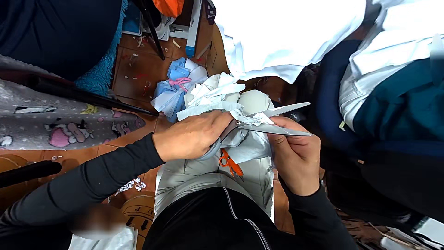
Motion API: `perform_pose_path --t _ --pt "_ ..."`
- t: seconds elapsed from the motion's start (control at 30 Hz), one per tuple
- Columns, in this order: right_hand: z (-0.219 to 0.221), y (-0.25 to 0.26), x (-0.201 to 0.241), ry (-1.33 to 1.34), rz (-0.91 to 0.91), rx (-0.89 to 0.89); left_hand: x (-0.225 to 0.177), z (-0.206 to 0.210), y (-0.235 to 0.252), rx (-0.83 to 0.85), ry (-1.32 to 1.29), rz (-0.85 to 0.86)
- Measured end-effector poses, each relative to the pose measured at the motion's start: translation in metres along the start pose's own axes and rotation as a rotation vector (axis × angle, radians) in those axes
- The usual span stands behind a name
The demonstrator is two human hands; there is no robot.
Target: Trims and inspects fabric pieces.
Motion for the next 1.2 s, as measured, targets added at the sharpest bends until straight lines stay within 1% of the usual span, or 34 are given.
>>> perform_pose_path --t 0.1,0.23,0.4,0.63,0.8,1.0,1.1,1.2 --pt "0.002 -0.001 -0.004 -0.001 -0.047 -0.065 -0.003 0.000 0.001 0.020 -0.022 -0.012" --pt "0.004 -0.001 -0.006 0.008 -0.070 -0.106 -0.004 0.001 0.002 0.023 -0.054 -0.007" --pt "0.004 -0.002 -0.007 -0.071 -0.084 -0.138 -0.004 0.003 0.004 0.054 -0.098 0.005" --pt "0.001 -0.003 -0.008 -0.117 -0.101 -0.153 -0.004 0.000 0.004 0.086 -0.147 0.036" --pt "-0.001 -0.002 -0.006 -0.068 -0.097 -0.094 -0.005 -0.003 0.005 0.084 -0.144 0.067" --pt "0.001 -0.002 0.000 -0.093 -0.082 -0.098 -0.007 -0.004 0.007 0.090 -0.173 0.052" --pt "0.003 -0.003 0.002 -0.098 -0.049 -0.114 -0.004 -0.001 0.009 0.078 -0.144 0.079" --pt "-0.001 -0.003 0.000 -0.115 -0.072 -0.097 -0.001 0.001 0.008 0.114 -0.127 0.087"
Point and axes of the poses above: each hand's wrist, its own y-axis towards the middle knuckle, its own z-axis out of the palm, x = y × z, the point moved 1 cm from there along y, towards the middle knuckle, and after that the axes turned 12 degrees about x, right-handed, at the moved point
